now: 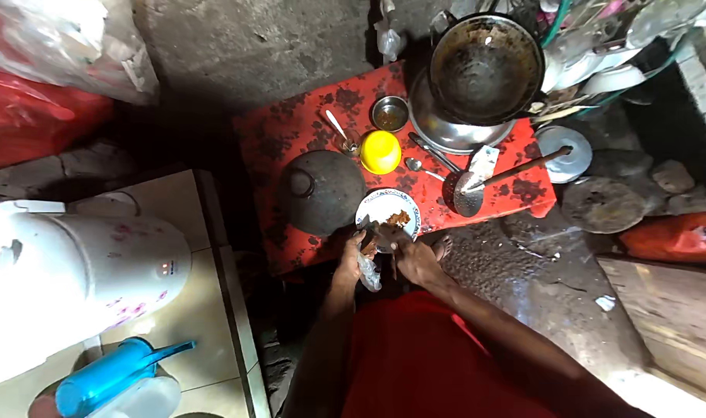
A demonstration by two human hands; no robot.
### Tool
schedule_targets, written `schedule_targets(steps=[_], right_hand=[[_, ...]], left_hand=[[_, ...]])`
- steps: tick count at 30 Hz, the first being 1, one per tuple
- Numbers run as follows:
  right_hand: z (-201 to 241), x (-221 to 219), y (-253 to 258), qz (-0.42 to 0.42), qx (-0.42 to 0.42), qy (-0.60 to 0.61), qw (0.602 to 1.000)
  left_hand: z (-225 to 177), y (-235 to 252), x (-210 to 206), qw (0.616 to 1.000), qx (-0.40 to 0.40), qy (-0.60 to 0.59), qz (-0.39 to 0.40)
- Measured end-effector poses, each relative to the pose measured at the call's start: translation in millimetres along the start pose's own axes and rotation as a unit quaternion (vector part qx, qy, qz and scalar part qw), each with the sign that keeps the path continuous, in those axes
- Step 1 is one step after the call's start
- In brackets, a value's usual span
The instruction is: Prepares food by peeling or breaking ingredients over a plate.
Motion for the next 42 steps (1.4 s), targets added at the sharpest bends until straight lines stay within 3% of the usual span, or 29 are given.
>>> schedule_targets(steps=[4,11,18,25,30,37,42], right_hand=[[-1,-2,-14,-0.008,-0.005,0.004,1.000],[-9,-4,37,-0.017,-0.044,-0.024,0.999],[4,0,-3,-0.001,-0.003,0.002,1.000],[0,-3,30,-0.012,-0.021,-0.032,0.999],[5,-1,6,-0.011,0.006,-0.015,1.000],[-17,-2,32,-0.010,-0.059,-0.020,0.998],[-18,-3,5,-0.022,-0.094,0.000,0.995]], left_hand=[[-1,0,0,1.000,0.011,-0.002,0.010],[9,1,-5,1.000,0.014,0.002,0.001],[2,1,1,1.000,0.020,0.006,-0.007],[6,1,-5,1.000,0.009,0.004,-0.010],[1,-3,-2,1.000,0.004,0.015,-0.002],[9,-7,-11,1.000,0.014,0.021,0.000],[-1,-8,-8,0.999,0.001,0.030,-0.018]])
Point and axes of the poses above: each hand's wrist, its own y-axis towards the middle knuckle, its own x-axis out of the back of the hand, z = x × y, the point moved 7 cm from there along y, towards the middle knuckle, and after that the axes turned 8 degrees about x, right-handed, at the moved point
